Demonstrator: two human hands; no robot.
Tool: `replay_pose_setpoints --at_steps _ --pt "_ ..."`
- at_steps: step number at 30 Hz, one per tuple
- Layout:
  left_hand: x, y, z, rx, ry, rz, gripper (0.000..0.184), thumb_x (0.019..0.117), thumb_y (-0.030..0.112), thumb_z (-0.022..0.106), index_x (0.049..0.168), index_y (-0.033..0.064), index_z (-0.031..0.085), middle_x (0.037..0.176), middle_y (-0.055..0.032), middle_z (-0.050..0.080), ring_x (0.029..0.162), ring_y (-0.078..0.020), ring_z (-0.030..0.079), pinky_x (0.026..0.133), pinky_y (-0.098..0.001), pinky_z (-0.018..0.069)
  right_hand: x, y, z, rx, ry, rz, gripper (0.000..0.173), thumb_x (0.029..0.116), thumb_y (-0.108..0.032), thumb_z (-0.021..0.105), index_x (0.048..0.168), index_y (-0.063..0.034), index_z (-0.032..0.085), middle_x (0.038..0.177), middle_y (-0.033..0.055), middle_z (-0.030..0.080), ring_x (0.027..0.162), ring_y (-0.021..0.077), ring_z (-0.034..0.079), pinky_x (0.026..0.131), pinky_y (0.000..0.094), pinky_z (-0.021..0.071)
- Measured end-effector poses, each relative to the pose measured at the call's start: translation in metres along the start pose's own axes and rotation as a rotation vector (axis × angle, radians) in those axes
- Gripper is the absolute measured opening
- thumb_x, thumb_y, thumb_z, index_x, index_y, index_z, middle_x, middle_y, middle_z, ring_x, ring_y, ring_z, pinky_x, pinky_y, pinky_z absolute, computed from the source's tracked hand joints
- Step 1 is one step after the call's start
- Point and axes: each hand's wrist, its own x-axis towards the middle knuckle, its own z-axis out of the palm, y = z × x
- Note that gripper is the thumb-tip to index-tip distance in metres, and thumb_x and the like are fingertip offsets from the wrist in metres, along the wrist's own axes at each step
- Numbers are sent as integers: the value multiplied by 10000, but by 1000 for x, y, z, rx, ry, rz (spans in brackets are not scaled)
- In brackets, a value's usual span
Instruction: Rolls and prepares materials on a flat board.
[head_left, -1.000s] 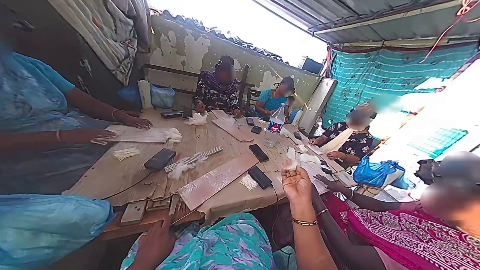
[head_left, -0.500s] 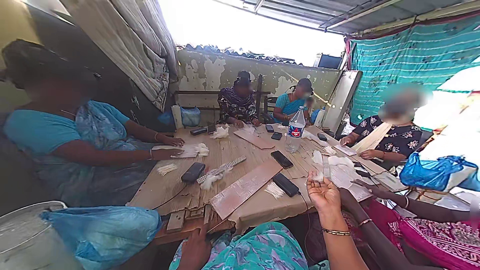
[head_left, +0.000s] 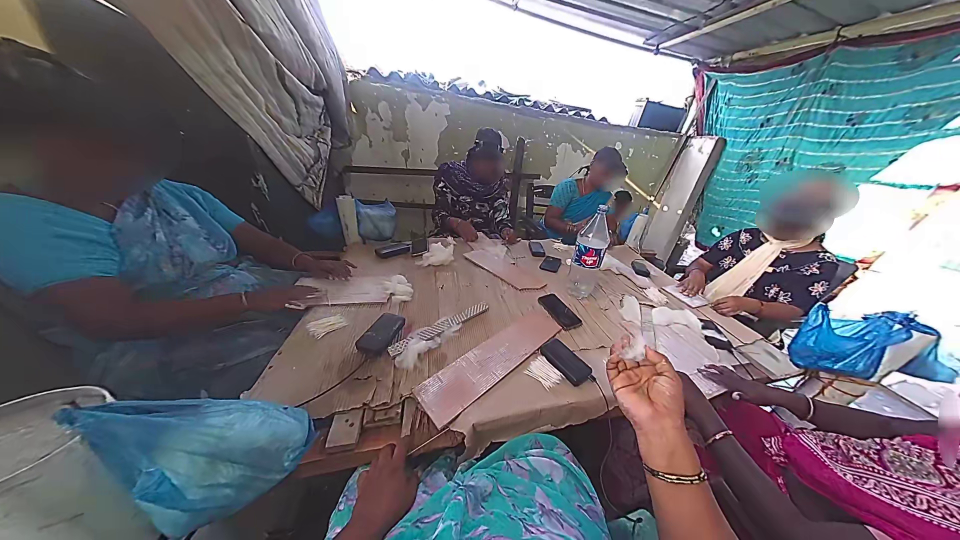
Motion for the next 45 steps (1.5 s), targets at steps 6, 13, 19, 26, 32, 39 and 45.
replay_pose_setpoints --at_steps 6,13,19,26,32,39,45 --pt "-1 -1 1 18 3 -8 744 943 366 703 1582 153 388 1484 -228 498 1360 -414 506 1085 -607 425 0 7 1 -15 -4 17 238 1072 -220 357 1014 -92 550 862 63 688 752 159 714 695 309 615" --pt "-7 5 -5 -33 44 -25 718 932 330 714 1547 104 420 1497 -263 457 1334 -447 513 1063 -615 435 -12 36 2 -200 -2 164 232 1086 -234 356 1049 -98 540 884 64 671 739 152 689 679 303 596" --pt "-16 10 -23 -275 98 24 569 1004 267 633 1487 21 460 1489 -277 467 1346 -448 503 1104 -624 399 -21 77 5 -455 -24 325 129 1096 -213 443 1133 -123 528 907 58 663 752 153 676 648 300 574" --pt "-22 17 -35 -510 242 158 434 1008 221 604 1336 -62 578 1302 -276 571 1145 -391 595 1021 -558 457 -25 121 10 -652 -103 434 83 1044 -51 516 1013 -117 555 874 45 639 709 136 645 625 274 552" --pt "-11 34 -70 -868 323 200 321 999 239 637 1203 -5 682 1168 -165 650 1009 -221 631 909 -396 521 -25 162 13 -873 -237 540 55 1038 -40 536 1016 -90 546 906 56 630 727 130 631 624 246 528" --pt "-3 64 -94 -1278 68 183 168 1044 160 594 1108 15 650 901 -12 654 810 -55 611 784 -246 518 -25 204 11 -966 -343 444 86 1018 -11 568 988 -86 536 840 27 626 716 100 623 630 221 516" --pt "15 75 -91 -1330 2 90 100 1036 87 595 997 12 650 846 3 671 805 -54 634 792 -232 524 -9 224 3 -952 -303 485 77 1017 -4 565 994 -73 541 837 36 636 716 108 632 630 232 522"
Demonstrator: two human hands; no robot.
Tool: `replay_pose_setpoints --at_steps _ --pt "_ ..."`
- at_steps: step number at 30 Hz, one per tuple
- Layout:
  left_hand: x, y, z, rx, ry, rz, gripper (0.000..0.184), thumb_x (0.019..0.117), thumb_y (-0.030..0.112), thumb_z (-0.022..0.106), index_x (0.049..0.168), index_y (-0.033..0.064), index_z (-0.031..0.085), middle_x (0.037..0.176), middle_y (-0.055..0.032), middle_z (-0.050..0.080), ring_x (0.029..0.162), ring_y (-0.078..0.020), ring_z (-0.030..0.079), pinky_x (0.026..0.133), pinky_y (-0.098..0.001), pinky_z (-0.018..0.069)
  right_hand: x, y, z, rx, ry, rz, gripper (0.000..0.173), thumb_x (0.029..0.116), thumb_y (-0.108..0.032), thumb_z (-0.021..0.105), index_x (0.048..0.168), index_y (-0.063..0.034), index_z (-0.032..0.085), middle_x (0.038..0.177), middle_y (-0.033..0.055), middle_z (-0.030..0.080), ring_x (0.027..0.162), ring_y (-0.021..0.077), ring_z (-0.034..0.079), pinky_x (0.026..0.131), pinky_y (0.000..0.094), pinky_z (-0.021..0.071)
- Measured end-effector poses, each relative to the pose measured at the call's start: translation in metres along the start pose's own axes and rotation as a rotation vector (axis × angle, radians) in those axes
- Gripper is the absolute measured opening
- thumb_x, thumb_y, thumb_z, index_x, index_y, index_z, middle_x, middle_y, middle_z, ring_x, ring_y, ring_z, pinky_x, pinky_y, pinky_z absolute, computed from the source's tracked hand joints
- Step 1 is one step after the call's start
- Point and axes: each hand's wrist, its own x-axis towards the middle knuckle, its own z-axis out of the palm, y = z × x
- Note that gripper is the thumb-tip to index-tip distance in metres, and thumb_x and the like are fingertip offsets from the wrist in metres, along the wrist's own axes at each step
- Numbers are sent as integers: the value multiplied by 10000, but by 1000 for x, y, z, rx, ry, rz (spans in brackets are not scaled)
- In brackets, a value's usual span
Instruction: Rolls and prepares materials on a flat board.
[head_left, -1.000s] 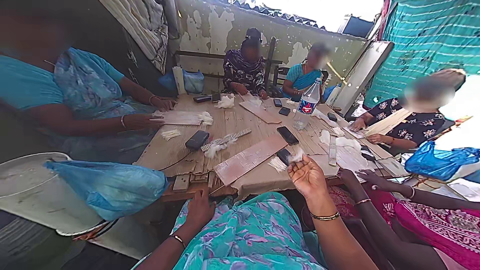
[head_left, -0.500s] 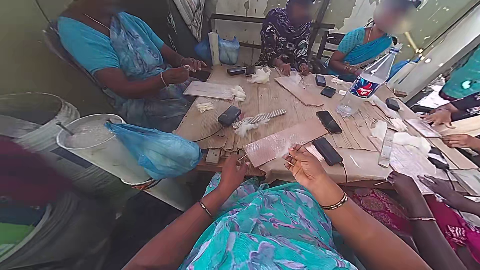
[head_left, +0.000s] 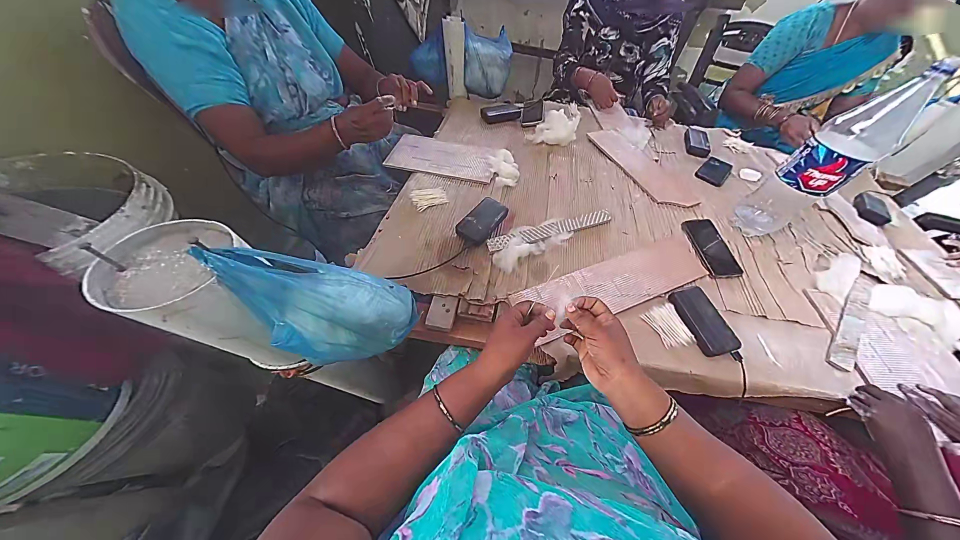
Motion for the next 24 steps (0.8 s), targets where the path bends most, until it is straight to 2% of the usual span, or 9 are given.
replay_pose_setpoints --at_steps 3,7,10,13,16,19,22,24 --pt "12 -3 -2 -18 55 -21 83 1030 71 602 982 19 646 819 6 663 772 -51 626 752 -219 517 12 5 -4 24 24 16 52 1030 -26 548 1056 -71 553 898 45 648 744 116 644 626 231 521" --pt "22 -10 -2 2 85 -1 80 1025 68 606 978 19 648 824 6 661 772 -46 627 741 -213 518 26 10 -10 27 11 50 114 1036 -70 562 1140 -48 603 985 62 680 803 120 659 652 229 525" --pt "27 -18 0 50 72 25 91 1023 69 605 964 19 655 827 8 655 789 -46 627 764 -224 523 32 14 -11 5 -16 92 72 1027 -61 576 1083 -50 619 922 44 674 779 110 653 655 229 529" --pt "31 -23 0 67 68 14 96 1025 73 603 959 25 653 816 15 649 781 -44 623 758 -223 519 41 16 -12 -8 -7 91 80 1020 -23 574 954 -51 611 831 33 654 730 101 634 650 220 524" --pt "35 -25 -5 39 69 -24 101 1024 102 611 1060 22 660 908 -19 662 803 -57 618 764 -233 518 49 16 -16 -31 10 79 111 1019 -21 574 921 -53 615 800 29 650 709 95 626 635 209 515" --pt "40 -21 -10 43 124 -39 203 1046 162 598 1190 27 647 946 -27 661 784 -56 606 726 -224 506 55 13 -19 -116 -47 24 113 1014 -19 585 914 -47 630 795 20 655 699 76 616 630 191 504" --pt "44 -18 -14 66 112 -22 211 1050 190 592 1173 30 653 962 -22 668 846 -62 617 790 -245 511 61 12 -17 -210 -126 -47 115 1003 -5 596 907 -39 651 784 9 659 696 57 613 644 177 505" --pt "46 -18 -13 54 72 -31 168 1034 160 615 1130 29 659 895 -2 655 810 -49 615 764 -232 517 63 13 -14 -261 -163 -83 93 1000 -16 603 931 -43 658 786 0 657 715 50 613 677 181 506"
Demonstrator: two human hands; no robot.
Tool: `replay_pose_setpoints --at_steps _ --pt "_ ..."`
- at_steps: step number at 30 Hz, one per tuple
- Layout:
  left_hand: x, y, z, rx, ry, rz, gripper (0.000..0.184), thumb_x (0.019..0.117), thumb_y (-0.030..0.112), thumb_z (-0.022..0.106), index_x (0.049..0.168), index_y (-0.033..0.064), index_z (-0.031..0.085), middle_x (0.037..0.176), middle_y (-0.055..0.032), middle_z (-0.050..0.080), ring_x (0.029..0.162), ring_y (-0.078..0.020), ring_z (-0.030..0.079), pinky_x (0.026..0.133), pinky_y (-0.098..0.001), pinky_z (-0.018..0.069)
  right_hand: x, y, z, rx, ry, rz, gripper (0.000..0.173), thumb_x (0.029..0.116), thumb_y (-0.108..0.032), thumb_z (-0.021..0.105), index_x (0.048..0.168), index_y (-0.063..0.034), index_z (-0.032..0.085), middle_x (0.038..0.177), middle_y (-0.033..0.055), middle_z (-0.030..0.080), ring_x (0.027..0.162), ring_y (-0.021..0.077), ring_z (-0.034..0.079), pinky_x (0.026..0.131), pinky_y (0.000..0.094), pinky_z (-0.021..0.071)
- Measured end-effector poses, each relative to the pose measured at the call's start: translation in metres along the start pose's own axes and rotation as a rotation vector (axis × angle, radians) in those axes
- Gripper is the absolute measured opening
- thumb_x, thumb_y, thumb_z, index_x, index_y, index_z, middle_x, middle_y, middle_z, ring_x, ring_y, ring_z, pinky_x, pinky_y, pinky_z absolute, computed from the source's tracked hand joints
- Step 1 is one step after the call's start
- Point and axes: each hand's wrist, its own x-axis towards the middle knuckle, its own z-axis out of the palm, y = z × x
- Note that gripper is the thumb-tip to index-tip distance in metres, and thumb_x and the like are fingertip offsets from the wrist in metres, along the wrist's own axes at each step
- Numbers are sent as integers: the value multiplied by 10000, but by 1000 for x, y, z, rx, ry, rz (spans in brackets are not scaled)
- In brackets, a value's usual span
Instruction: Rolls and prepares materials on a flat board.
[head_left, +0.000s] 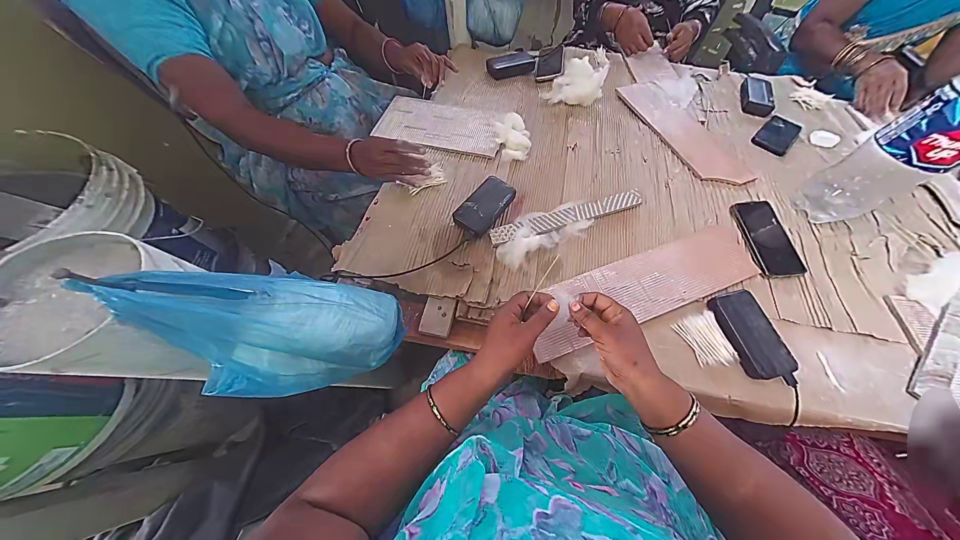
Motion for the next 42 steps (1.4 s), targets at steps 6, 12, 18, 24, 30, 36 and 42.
replay_pose_setpoints --at_steps 6,12,18,24,30,36,42 --pt "4 -9 2 -91 21 -41 74 1024 80 611 995 24 650 820 -8 647 773 -58 631 762 -242 538 4 5 13 3 -27 -6 46 1010 -62 606 1010 -54 652 837 -5 657 754 50 615 699 189 503" --pt "10 -10 -5 -67 23 -56 114 1055 126 572 1015 34 626 826 -11 624 767 -63 606 747 -243 516 15 4 18 83 64 67 121 1000 2 593 901 -63 618 776 0 636 700 67 601 658 197 502" --pt "16 -3 -14 -104 87 -76 116 1061 135 570 1003 46 619 816 -6 613 748 -55 585 716 -218 485 40 -10 17 120 122 171 88 1014 -68 603 937 -80 643 816 7 653 681 75 600 610 204 494" --pt "25 -8 -21 -173 167 -76 118 1060 144 576 1000 52 618 810 -13 589 737 -83 570 725 -248 497 111 2 22 -378 87 -39 149 1029 -151 616 1095 -21 648 883 46 625 751 102 541 705 302 445" --pt "28 -10 -25 -197 178 -96 123 1051 131 593 969 43 618 794 -29 591 729 -94 576 709 -248 499 148 18 35 -969 4 -268 254 971 -197 690 1146 -13 694 1034 202 703 1039 408 639 919 626 461" --pt "29 -8 -30 -125 134 -143 123 1053 157 597 1036 40 631 861 -39 623 789 -98 607 759 -272 523 103 -1 18 -576 68 -238 189 1037 -197 610 1127 -39 664 1022 100 652 877 183 609 783 390 492" --pt "22 -4 -26 -47 -44 -100 85 1016 81 635 1049 20 684 889 -20 666 820 -63 619 803 -253 523 38 -5 8 -220 -250 27 205 958 -59 688 1160 -27 691 987 34 702 865 65 629 820 245 520"
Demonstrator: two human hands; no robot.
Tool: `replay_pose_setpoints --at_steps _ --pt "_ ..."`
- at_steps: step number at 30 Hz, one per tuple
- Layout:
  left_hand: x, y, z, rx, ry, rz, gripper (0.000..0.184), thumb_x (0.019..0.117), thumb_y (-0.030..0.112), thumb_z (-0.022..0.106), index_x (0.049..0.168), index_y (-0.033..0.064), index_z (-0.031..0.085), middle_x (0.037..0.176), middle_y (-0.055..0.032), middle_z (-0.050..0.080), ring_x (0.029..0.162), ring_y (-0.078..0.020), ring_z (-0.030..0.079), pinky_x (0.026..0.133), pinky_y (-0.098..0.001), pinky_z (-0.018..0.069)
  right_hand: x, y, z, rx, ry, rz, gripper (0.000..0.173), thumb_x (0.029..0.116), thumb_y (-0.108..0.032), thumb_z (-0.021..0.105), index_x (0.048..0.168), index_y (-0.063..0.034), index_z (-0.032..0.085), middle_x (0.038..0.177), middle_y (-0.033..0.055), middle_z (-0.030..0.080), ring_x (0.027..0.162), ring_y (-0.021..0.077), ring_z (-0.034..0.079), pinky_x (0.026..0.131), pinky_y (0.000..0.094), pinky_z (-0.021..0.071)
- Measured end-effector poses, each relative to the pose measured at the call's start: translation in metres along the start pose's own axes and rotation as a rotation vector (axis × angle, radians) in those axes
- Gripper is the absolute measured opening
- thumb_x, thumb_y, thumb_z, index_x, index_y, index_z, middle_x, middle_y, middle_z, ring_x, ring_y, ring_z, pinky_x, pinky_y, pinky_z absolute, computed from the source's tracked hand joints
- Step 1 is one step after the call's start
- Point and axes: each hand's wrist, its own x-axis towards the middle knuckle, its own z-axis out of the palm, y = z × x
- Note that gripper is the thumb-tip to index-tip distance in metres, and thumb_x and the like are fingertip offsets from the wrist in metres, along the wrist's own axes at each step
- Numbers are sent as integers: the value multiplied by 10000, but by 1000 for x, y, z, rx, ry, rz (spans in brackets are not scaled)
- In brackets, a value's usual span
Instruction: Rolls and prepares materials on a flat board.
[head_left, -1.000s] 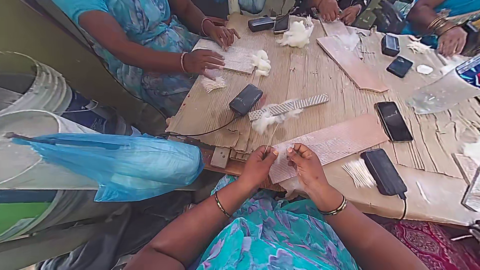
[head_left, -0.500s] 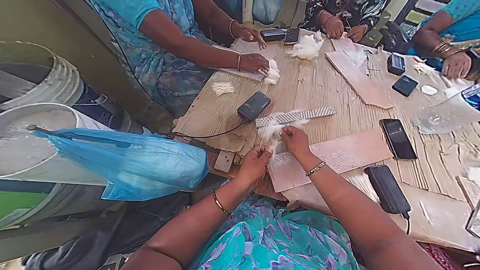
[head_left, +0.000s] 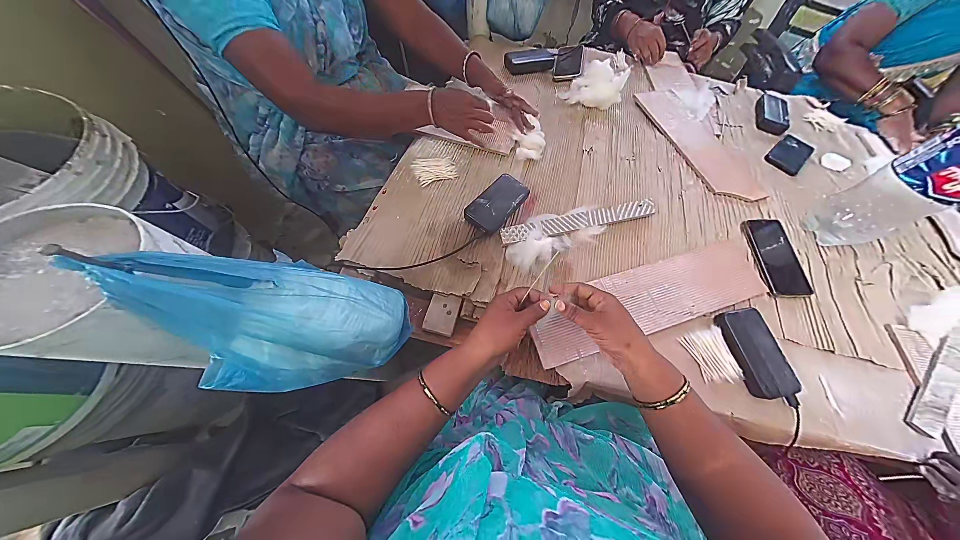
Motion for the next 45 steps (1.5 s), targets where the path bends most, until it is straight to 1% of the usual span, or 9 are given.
replay_pose_setpoints --at_steps 2,7,13,18,22,25,32,39,45 --pt "-6 3 3 40 -12 -5 83 1013 68 635 1065 21 679 888 -18 661 816 -61 616 800 -249 521 -7 7 1 -5 52 -1 54 935 -4 699 986 -21 706 817 7 681 755 41 623 748 210 524" --pt "-15 0 9 68 35 3 219 1044 153 608 1223 28 628 942 -31 647 851 -88 604 809 -276 504 -21 12 1 119 194 1 41 954 -3 674 946 -21 710 807 11 703 757 57 644 721 209 523" --pt "-19 -7 17 172 -14 4 125 1033 135 617 1003 21 657 849 -12 648 765 -58 591 745 -241 497 -34 16 8 179 282 28 81 990 -16 626 930 -35 677 800 11 696 760 67 638 711 211 505" --pt "-15 -9 14 246 5 -21 135 1032 148 624 1027 19 660 853 -22 634 770 -74 582 755 -269 494 -33 28 7 93 264 27 39 994 -52 634 961 -44 653 825 5 656 765 52 598 706 209 470" --pt "-6 -17 7 464 -5 -66 221 1034 222 639 1120 19 651 919 -80 663 829 -154 618 811 -372 515 -27 43 6 -331 291 -46 178 986 -167 666 1034 0 704 1120 163 666 1128 286 581 977 493 442" --pt "-5 -13 0 657 -37 -139 431 1046 316 618 1355 23 556 1092 -151 690 994 -256 668 938 -475 526 -21 47 8 -599 318 -48 263 990 -248 665 1056 -2 732 1312 212 608 1270 441 475 987 667 340" --pt "-15 -4 -16 898 -96 -107 398 1135 222 352 1346 -66 528 1306 -276 571 1259 -390 569 1086 -537 447 -19 47 11 -813 387 18 281 987 -290 664 1171 -80 699 1473 207 480 1339 459 411 1004 680 312" --pt "-18 1 -13 920 -153 -56 371 1142 239 338 1337 -44 478 1193 -255 613 1117 -356 635 1002 -516 496 -18 49 8 -839 405 11 446 959 -325 704 1335 -102 616 1486 194 484 1359 468 406 1022 681 313" --pt "-20 9 -13 1027 -202 -105 380 1121 166 397 1439 62 577 1349 -254 556 1258 -367 561 1087 -496 444 -18 56 6 -871 422 -36 488 946 -345 712 1361 -114 601 1460 193 511 1331 461 442 1001 666 338"
